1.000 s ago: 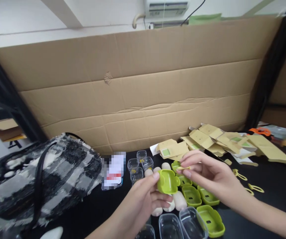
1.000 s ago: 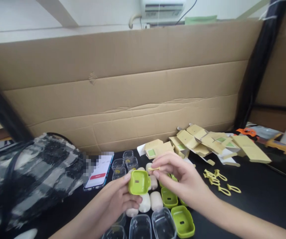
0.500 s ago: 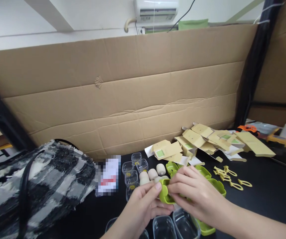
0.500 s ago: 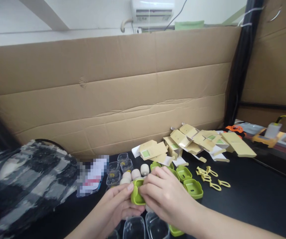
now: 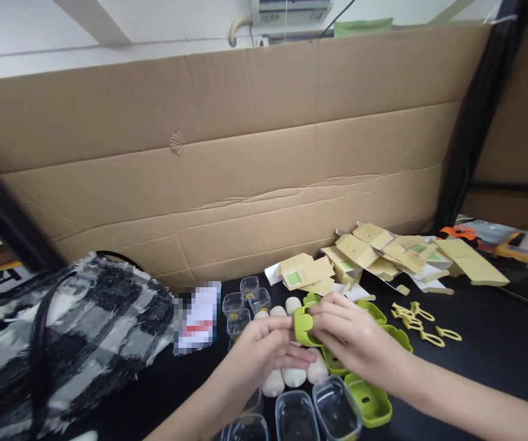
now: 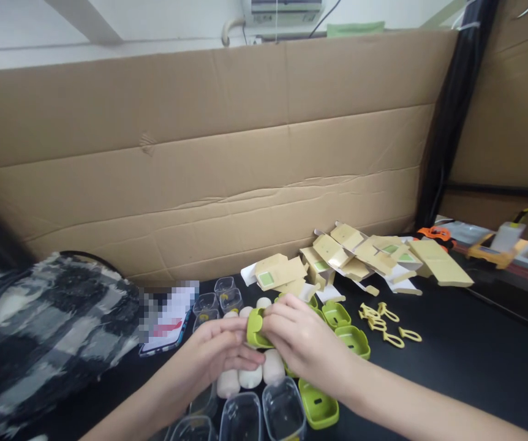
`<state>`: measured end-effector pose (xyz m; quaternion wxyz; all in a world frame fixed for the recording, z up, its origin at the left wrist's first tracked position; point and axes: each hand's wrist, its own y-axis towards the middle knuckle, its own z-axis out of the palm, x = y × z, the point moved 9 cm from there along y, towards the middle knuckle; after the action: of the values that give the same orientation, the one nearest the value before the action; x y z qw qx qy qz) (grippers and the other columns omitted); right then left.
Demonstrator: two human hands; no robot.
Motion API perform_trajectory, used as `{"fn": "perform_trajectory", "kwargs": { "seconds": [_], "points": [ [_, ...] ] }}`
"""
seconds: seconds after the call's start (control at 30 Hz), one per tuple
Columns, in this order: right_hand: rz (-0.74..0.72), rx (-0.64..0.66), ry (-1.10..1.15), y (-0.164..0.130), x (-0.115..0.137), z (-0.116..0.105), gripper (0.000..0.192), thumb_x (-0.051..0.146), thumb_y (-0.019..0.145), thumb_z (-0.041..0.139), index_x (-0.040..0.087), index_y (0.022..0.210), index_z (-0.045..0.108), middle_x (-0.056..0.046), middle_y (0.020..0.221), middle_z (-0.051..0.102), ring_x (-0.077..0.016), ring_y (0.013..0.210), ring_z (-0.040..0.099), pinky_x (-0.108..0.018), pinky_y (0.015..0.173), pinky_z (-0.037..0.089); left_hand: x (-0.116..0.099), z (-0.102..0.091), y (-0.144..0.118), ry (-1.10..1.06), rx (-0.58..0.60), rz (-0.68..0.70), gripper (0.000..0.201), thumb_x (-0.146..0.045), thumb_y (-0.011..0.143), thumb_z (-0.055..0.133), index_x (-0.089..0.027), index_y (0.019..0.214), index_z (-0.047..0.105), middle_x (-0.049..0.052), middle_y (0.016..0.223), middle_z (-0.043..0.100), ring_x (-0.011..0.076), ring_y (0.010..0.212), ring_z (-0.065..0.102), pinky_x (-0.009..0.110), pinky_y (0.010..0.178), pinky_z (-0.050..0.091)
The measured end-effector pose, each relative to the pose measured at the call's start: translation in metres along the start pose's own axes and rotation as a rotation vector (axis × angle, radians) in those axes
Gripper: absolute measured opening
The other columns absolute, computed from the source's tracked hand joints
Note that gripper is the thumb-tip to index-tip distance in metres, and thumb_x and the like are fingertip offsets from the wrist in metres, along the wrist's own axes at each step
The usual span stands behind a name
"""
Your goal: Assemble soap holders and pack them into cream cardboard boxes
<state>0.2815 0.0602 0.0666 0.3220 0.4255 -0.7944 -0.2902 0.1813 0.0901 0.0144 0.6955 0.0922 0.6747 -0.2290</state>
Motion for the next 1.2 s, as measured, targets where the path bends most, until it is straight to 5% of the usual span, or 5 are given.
{"fn": "perform_trajectory", "kwargs": {
  "seconds": [0.33,0.47,0.87,1.07,1.2],
  "points": [
    [0.16,-0.15,0.177,-0.004,-0.001,-0.019,0.015,0.014,0.091,0.052,0.023,0.1,0.059,-0.002,0.085,0.064,-0.0167,0.081,0.061,-0.031,0.074,0.052,-0.036,-0.007,-0.016,0.547,-0.118,0.339,0.013,-0.018,0.08,0.055,-0.02,0.067,0.054,-0.004,0.065,0.05,0.0133,0.064,0.046,0.025,0.062,0.036],
    [0.202,-0.039,0.205,-0.013,0.0,-0.002,0.067,0.019,0.075,0.071,0.026,0.133,0.039,-0.008,0.121,0.058,-0.023,0.108,0.059,-0.036,0.091,0.05,-0.03,-0.001,-0.019,0.576,-0.065,0.336,0.014,-0.018,0.078,0.05,-0.021,0.065,0.043,-0.005,0.066,0.044,0.0125,0.062,0.043,0.025,0.06,0.035],
    [0.235,0.043,0.313,-0.015,0.008,0.003,0.062,0.006,0.067,0.064,0.028,0.121,0.041,-0.003,0.106,0.062,-0.019,0.092,0.065,-0.028,0.078,0.054,-0.024,-0.006,-0.018,0.632,-0.098,0.319,0.021,-0.019,0.071,0.055,-0.022,0.059,0.039,-0.008,0.057,0.034,0.0098,0.053,0.031,0.024,0.05,0.026],
    [0.197,0.03,0.196,0.004,0.007,-0.01,0.049,0.01,0.075,0.061,0.023,0.119,0.043,-0.009,0.113,0.056,-0.0224,0.105,0.06,-0.036,0.086,0.052,-0.009,-0.015,-0.026,0.257,-0.023,0.127,0.062,-0.04,0.083,0.059,-0.016,0.136,0.039,0.005,0.08,0.07,0.0184,0.071,0.063,0.031,0.066,0.044],
    [0.121,0.225,0.17,0.023,0.019,0.006,0.054,0.012,0.072,0.068,0.018,0.122,0.048,-0.009,0.11,0.061,-0.0225,0.101,0.061,-0.037,0.087,0.051,0.004,-0.011,-0.029,-0.037,-0.028,0.034,0.069,-0.049,0.075,0.069,-0.012,0.128,0.049,0.01,0.088,0.074,0.0207,0.074,0.069,0.032,0.069,0.05]
  ]
}}
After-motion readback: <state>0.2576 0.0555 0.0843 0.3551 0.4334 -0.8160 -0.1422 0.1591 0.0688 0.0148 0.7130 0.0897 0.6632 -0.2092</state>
